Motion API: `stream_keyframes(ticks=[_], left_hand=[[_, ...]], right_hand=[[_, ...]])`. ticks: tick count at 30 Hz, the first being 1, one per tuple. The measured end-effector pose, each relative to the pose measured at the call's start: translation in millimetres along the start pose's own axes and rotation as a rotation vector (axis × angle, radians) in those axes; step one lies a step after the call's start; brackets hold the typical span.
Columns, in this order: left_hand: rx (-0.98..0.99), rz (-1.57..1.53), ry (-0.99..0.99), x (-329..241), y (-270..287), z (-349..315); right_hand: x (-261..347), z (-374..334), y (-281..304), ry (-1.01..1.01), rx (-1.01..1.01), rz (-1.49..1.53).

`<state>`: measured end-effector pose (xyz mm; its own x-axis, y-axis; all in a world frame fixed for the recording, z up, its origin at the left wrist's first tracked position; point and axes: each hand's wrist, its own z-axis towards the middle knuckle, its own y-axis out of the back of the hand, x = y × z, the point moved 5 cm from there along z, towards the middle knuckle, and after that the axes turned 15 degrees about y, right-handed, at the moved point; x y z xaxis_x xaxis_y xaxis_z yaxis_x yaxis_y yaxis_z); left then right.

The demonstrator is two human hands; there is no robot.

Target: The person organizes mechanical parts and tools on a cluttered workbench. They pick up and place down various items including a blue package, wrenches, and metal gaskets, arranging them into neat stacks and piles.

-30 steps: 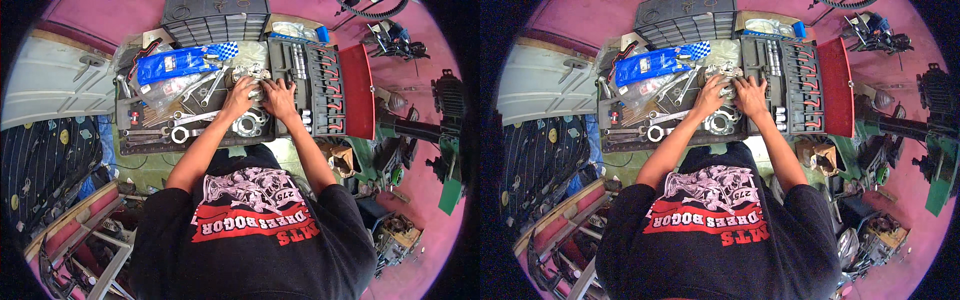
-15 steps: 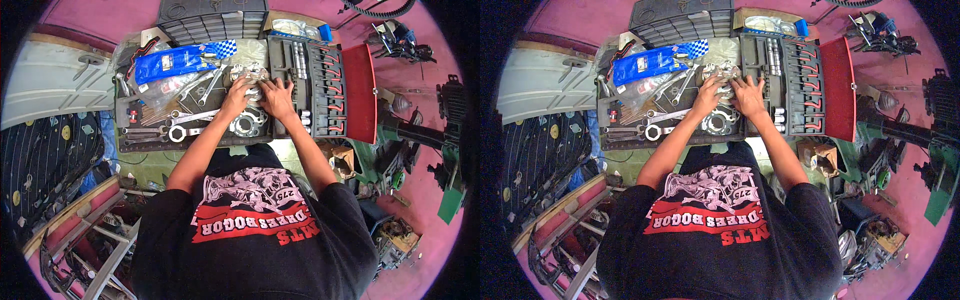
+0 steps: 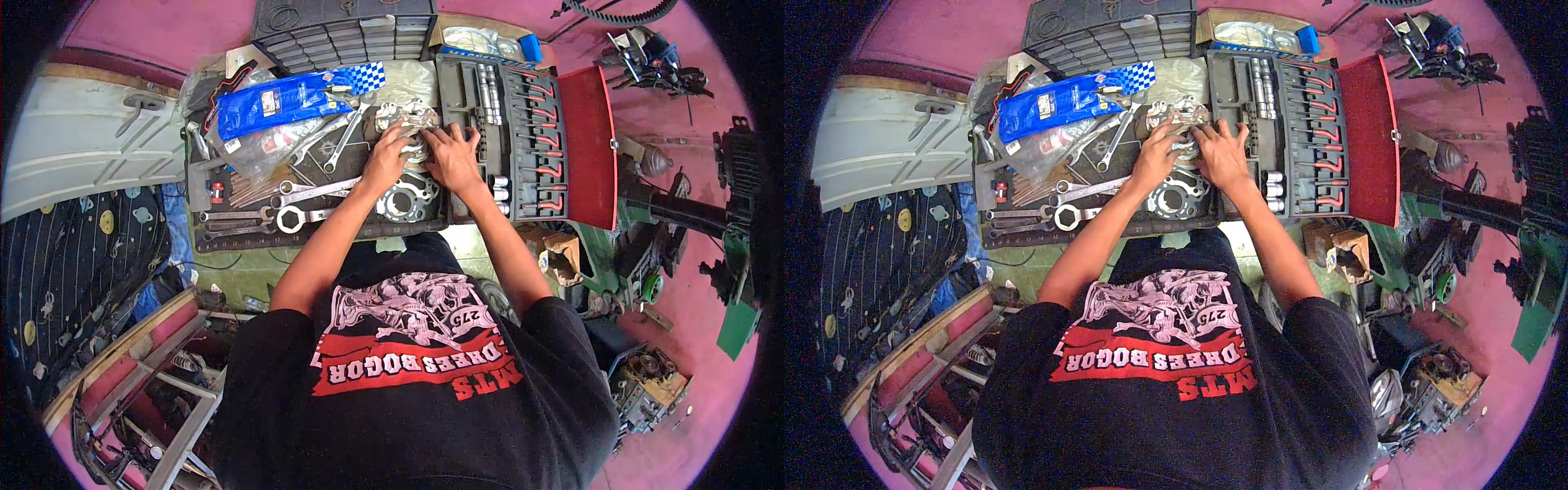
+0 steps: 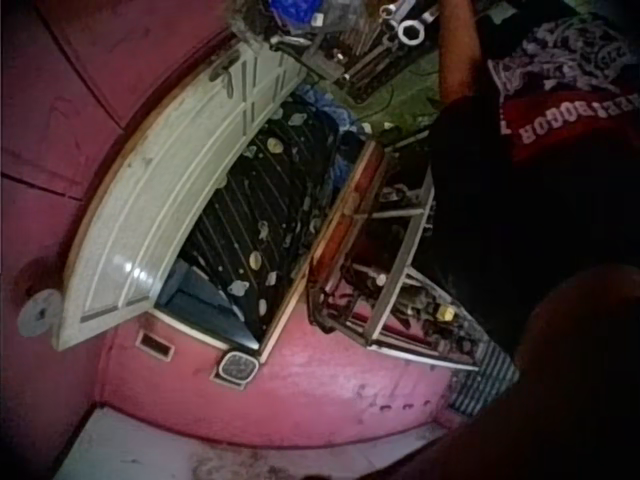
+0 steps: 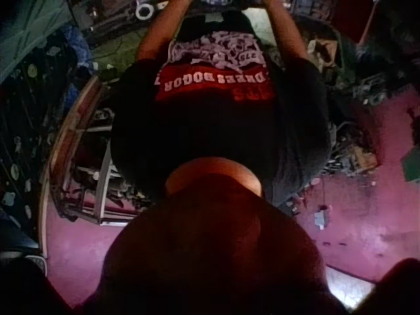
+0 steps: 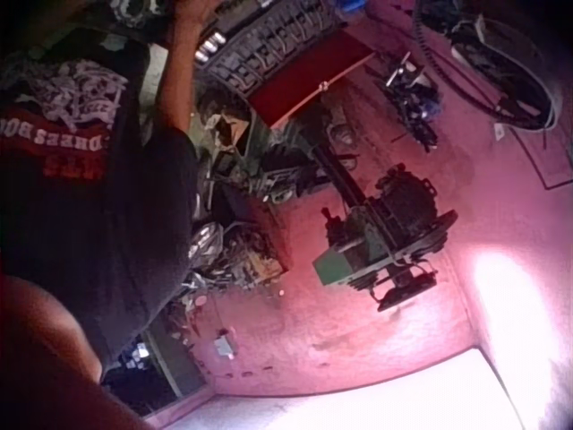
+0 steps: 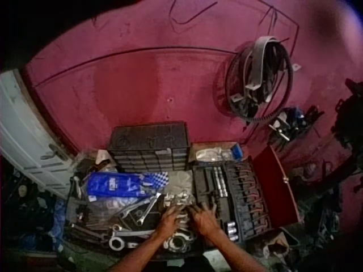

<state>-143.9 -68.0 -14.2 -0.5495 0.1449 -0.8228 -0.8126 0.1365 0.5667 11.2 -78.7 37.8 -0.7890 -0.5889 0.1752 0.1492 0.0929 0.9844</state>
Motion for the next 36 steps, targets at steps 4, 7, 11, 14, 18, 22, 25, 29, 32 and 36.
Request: stream_keyframes(ticks=[4,7,11,14,18,22,25,29,32,36], left_hand=[[0.021,0.013,-0.020,-1.6,-0.1,-0.6],[0.022,-0.018,-0.044,-4.3,2.3,-0.9],[0.013,0.015,-0.028,-6.6,1.8,-0.7],[0.019,0.019,-0.045,-5.9,1.9,1.0],[0.063,0.018,-0.040,-14.2,5.2,2.7],[0.114,0.021,-0.079,-18.1,9.5,4.2],[0.160,0.054,-0.087,-19.2,10.7,6.9],[0.220,0.043,-0.073,-19.2,14.1,8.1],[0.225,0.015,-0.110,-13.3,14.7,6.0],[0.278,-0.093,-0.124,-9.2,12.9,5.5]], right_hand=[[3.9,2.0,7.1,-0.004,-0.006,0.041],[5.5,5.9,7.2,-0.018,0.008,0.033],[4.0,8.8,4.9,0.046,0.014,0.015],[4.6,13.0,6.9,0.026,0.017,0.013],[-1.6,15.8,2.3,0.005,-0.015,0.057],[-2.3,16.6,3.1,0.002,-0.022,0.077],[-1.5,16.7,4.7,-0.008,-0.019,0.094],[0.4,15.4,8.5,-0.007,-0.037,0.104],[0.8,16.4,4.3,-0.033,0.019,0.114],[-2.6,12.1,-8.8,0.017,-0.069,0.088]])
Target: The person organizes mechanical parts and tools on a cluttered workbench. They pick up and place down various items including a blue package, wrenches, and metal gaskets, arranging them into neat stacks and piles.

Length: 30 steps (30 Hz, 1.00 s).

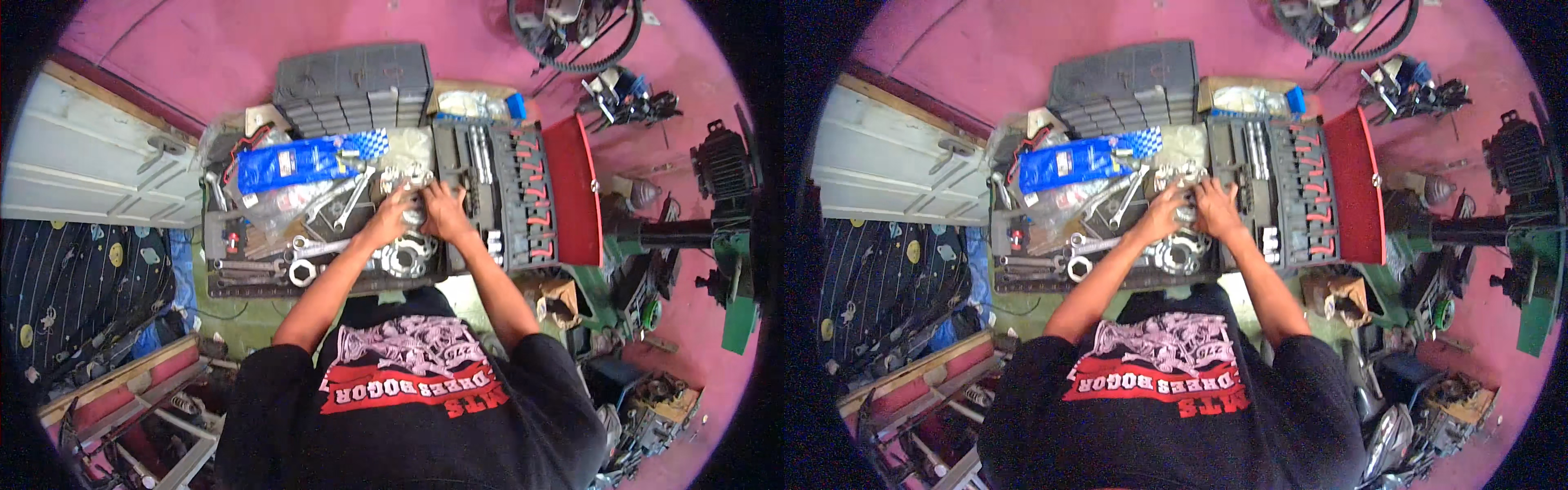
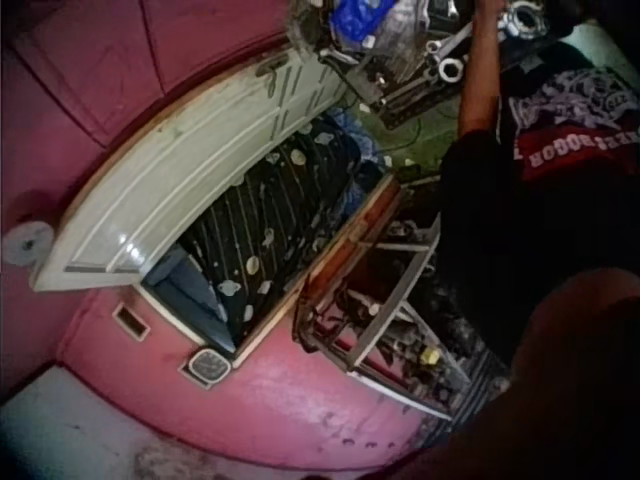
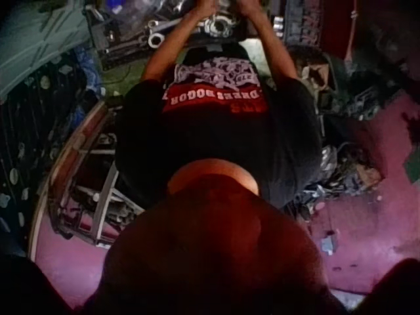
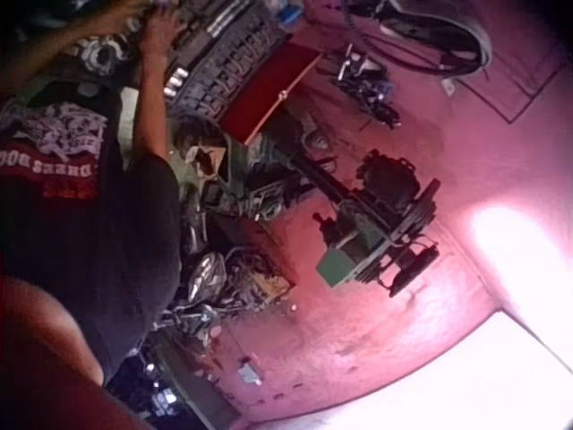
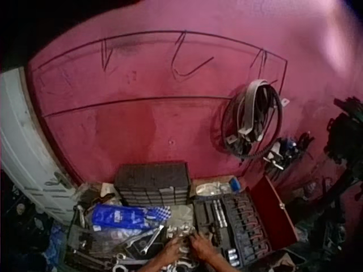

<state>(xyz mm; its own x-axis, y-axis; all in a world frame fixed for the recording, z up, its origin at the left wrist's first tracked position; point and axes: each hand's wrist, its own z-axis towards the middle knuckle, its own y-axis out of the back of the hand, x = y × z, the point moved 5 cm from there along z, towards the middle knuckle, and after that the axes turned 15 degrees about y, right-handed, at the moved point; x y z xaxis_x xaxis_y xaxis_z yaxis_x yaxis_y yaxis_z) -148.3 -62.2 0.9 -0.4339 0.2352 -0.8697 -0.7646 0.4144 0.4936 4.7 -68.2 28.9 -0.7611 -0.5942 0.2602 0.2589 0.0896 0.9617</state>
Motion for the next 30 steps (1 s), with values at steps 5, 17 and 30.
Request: stream_keyframes(ticks=[5,17,30], left_hand=[[-0.053,0.005,0.019,12.2,-6.6,-0.5],[-0.086,0.108,0.087,14.1,-8.9,-0.1],[-0.672,0.198,0.195,-8.8,62.0,-34.4]], right_hand=[[-2.7,3.5,-2.2,-0.018,0.054,0.006],[6.1,6.5,9.1,0.053,0.089,-0.081],[42.5,60.6,31.8,0.230,-0.100,-0.023]])
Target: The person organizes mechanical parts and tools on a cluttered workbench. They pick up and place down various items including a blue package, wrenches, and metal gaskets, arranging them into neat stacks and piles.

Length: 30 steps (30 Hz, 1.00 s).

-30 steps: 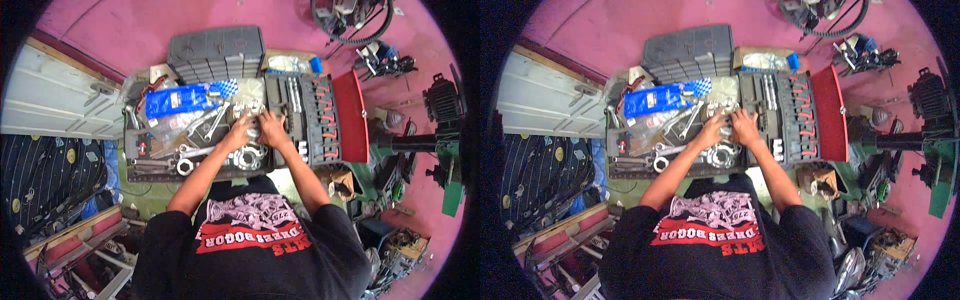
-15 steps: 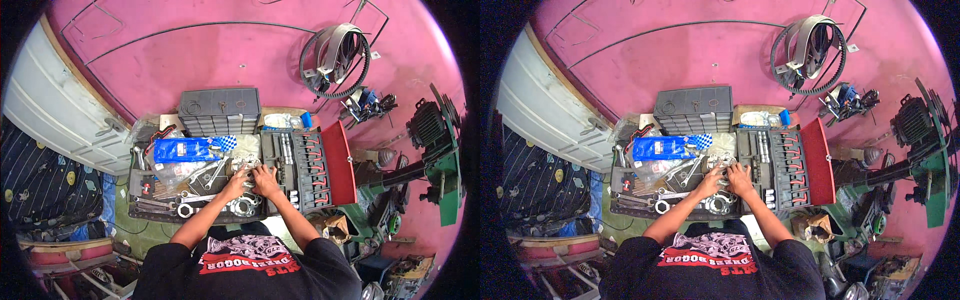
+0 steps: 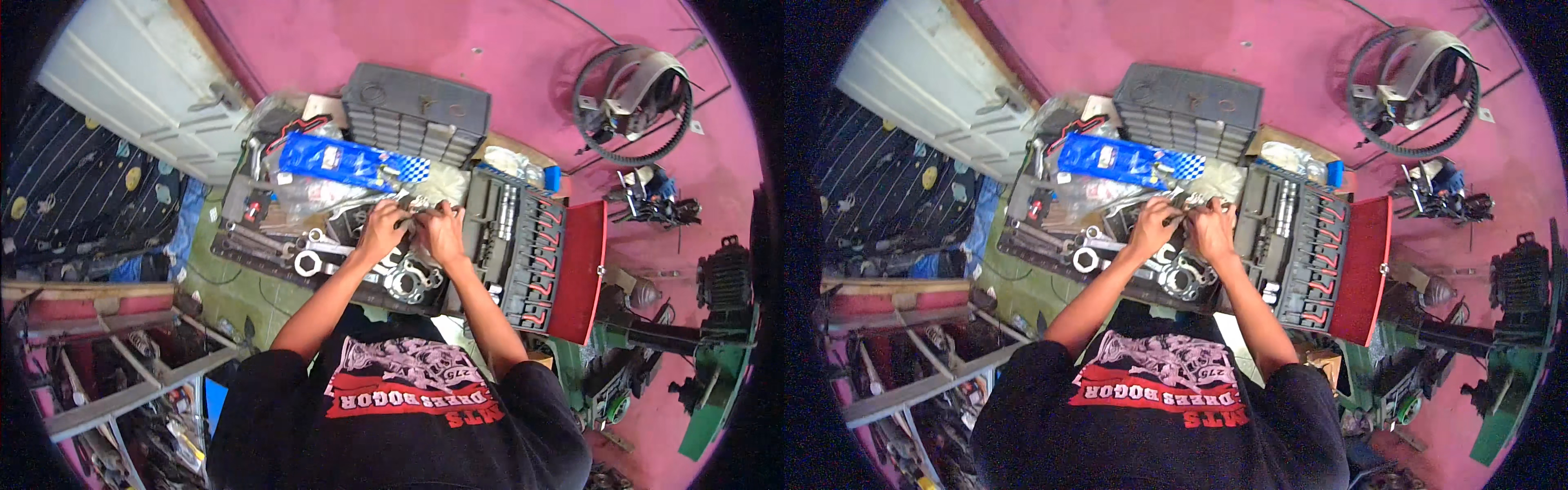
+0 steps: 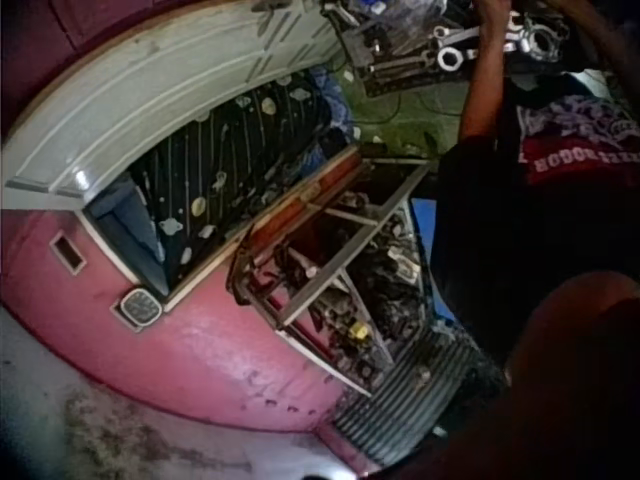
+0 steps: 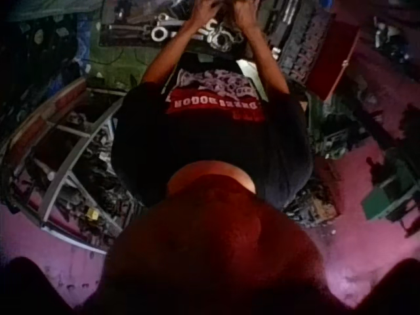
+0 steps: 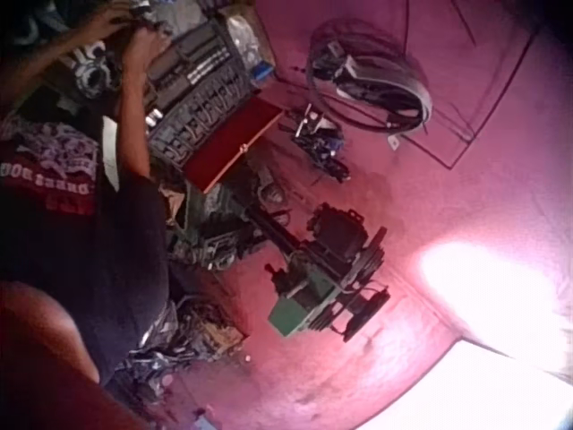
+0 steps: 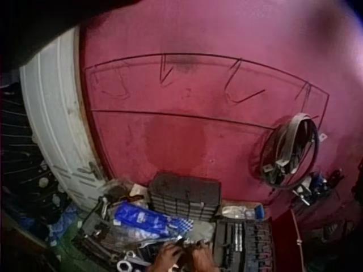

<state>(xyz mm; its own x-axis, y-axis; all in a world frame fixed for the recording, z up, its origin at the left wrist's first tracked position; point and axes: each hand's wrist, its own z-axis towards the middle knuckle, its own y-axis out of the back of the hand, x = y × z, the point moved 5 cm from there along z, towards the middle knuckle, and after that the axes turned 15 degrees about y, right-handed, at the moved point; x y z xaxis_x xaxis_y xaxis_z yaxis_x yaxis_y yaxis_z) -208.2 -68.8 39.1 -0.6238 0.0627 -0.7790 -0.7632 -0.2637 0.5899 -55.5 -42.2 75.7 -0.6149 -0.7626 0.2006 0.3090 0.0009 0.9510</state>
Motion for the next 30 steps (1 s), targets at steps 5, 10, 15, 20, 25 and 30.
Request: stream_keyframes(ticks=[5,10,15,20,25,30], left_hand=[[-0.058,0.151,0.080,20.6,34.4,-7.0],[-0.134,0.196,0.161,43.1,79.7,-12.4],[-0.197,0.363,0.182,72.0,117.5,-16.9],[-0.177,0.524,0.200,100.2,144.8,-19.3],[-0.097,0.577,0.140,118.6,145.1,-18.2],[-0.069,0.557,0.115,121.1,143.3,-9.2]], right_hand=[[31.0,31.3,-8.0,0.016,0.069,0.051],[66.4,62.9,-24.0,0.102,-0.031,0.067],[102.3,96.4,-43.2,0.191,0.011,0.015],[119.7,120.9,-73.1,0.235,-0.029,-0.050],[117.6,129.3,-89.3,0.258,-0.008,-0.171],[109.9,130.6,-101.4,0.278,0.047,-0.203]])
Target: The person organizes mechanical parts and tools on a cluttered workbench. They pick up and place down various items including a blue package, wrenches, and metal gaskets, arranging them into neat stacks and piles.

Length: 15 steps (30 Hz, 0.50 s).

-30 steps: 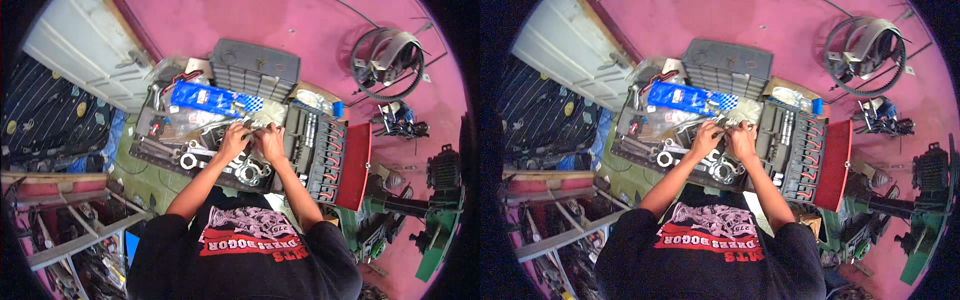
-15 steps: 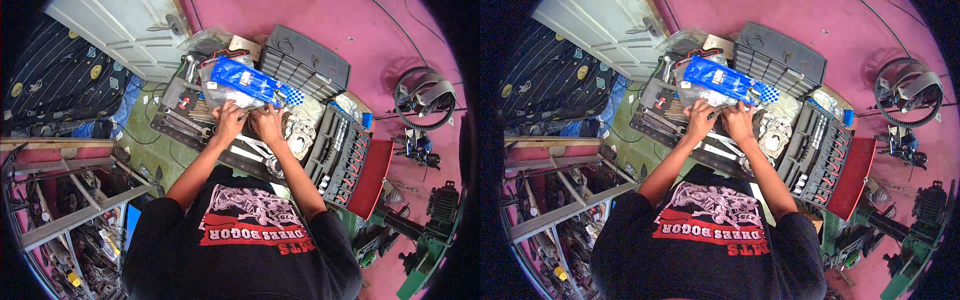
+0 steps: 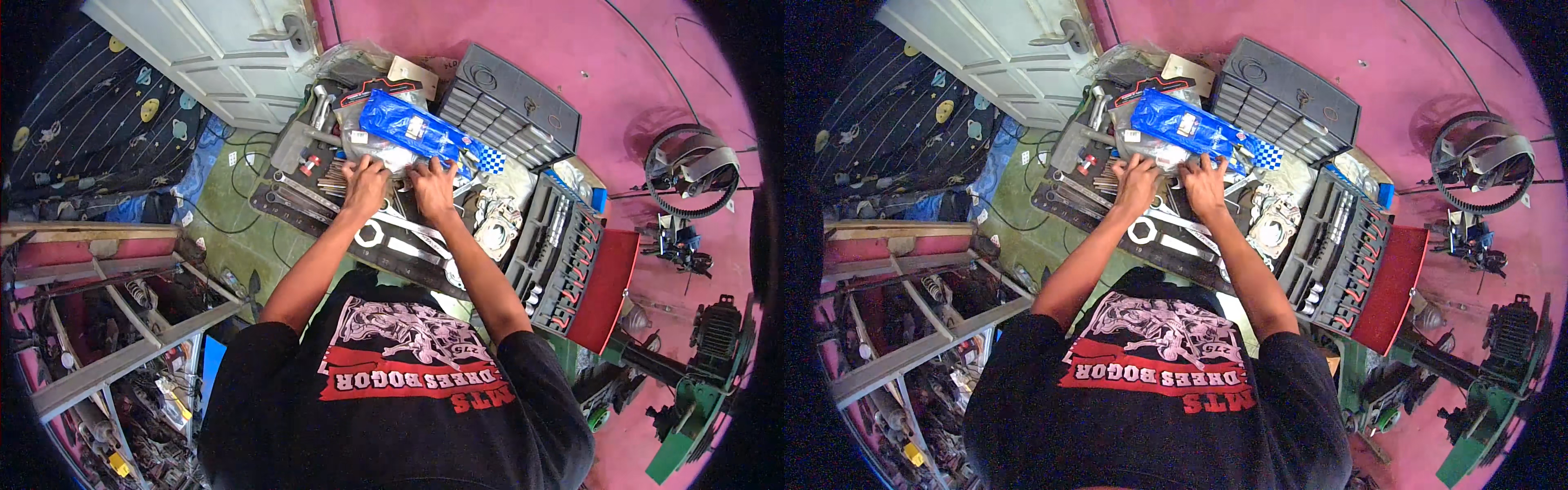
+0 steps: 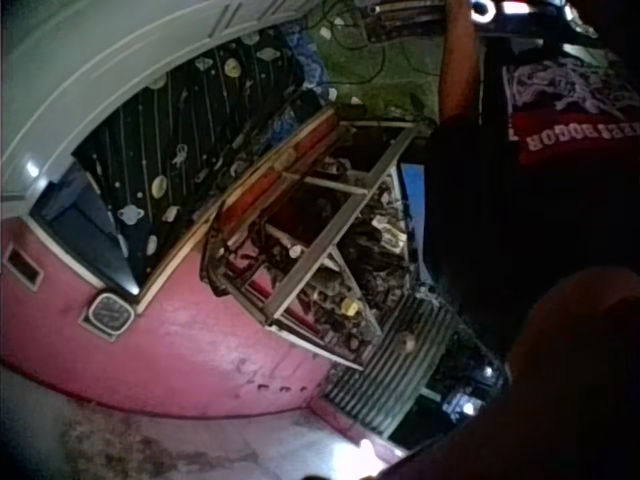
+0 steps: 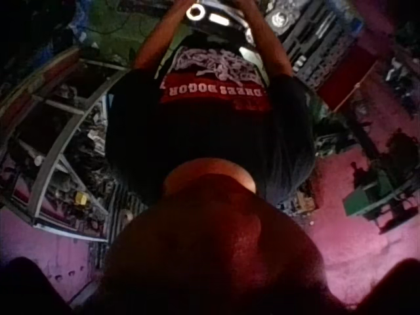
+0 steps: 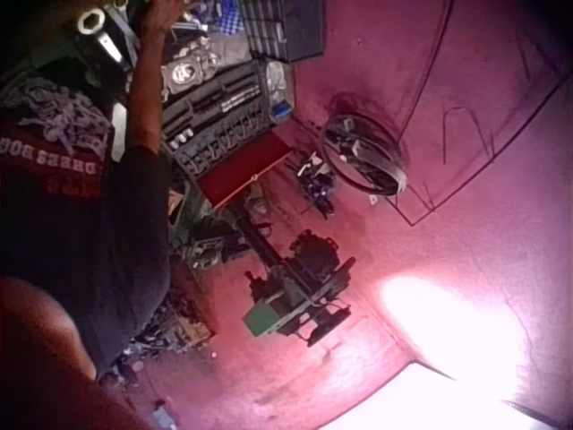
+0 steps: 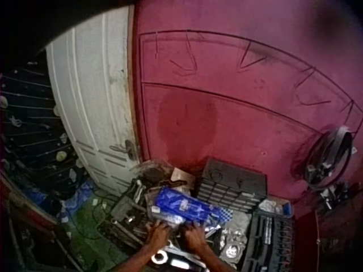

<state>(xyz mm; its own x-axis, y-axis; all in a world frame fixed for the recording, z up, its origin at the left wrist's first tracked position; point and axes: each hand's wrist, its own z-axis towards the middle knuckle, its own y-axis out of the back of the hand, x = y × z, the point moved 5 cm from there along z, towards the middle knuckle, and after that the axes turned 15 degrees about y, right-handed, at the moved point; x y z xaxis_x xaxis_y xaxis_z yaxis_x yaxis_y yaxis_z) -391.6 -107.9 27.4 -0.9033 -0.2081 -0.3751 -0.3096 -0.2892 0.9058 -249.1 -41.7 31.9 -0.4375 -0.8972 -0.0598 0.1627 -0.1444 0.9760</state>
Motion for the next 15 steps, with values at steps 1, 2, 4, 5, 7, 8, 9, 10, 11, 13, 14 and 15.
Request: stream_keyframes(ticks=[1,2,4,5,7,8,9,10,11,13,14,15], left_hand=[[0.009,0.001,-0.001,-0.3,0.5,1.4],[0.018,0.003,-0.002,-0.7,1.2,2.5],[0.000,0.013,-0.016,-2.4,6.0,3.1],[-0.010,0.018,-0.023,-3.3,8.4,3.6],[-0.022,-0.010,-0.023,-4.9,15.4,6.2],[-0.028,-0.023,-0.023,-5.9,18.9,7.4],[-0.049,-0.033,-0.027,-6.6,23.1,7.6],[-0.069,-0.042,-0.032,-7.5,27.3,7.7],[-0.089,-0.052,-0.036,-8.7,31.4,7.4],[-0.086,-0.060,-0.025,-8.9,34.8,5.5],[-0.084,-0.065,-0.020,-9.5,36.4,4.2],[-0.101,-0.085,-0.026,-10.0,36.8,2.1]], right_hand=[[-0.7,0.6,-0.1,0.006,0.000,0.002],[-1.5,1.0,-0.1,0.012,-0.001,0.004],[-1.0,3.2,3.2,0.025,0.000,0.000],[-1.6,4.4,5.2,0.034,0.001,-0.008],[-2.8,4.9,9.3,0.040,-0.027,-0.016],[-4.5,4.5,12.0,0.038,-0.057,-0.018],[-4.8,4.3,15.3,0.036,-0.089,-0.018],[-4.9,3.4,18.6,0.038,-0.122,-0.005],[-5.4,2.3,22.0,0.040,-0.155,0.007],[-5.9,0.8,30.2,0.048,-0.211,0.050],[-4.9,-0.2,33.1,0.055,-0.225,0.054],[-3.8,-1.8,36.3,0.061,-0.240,0.056]])
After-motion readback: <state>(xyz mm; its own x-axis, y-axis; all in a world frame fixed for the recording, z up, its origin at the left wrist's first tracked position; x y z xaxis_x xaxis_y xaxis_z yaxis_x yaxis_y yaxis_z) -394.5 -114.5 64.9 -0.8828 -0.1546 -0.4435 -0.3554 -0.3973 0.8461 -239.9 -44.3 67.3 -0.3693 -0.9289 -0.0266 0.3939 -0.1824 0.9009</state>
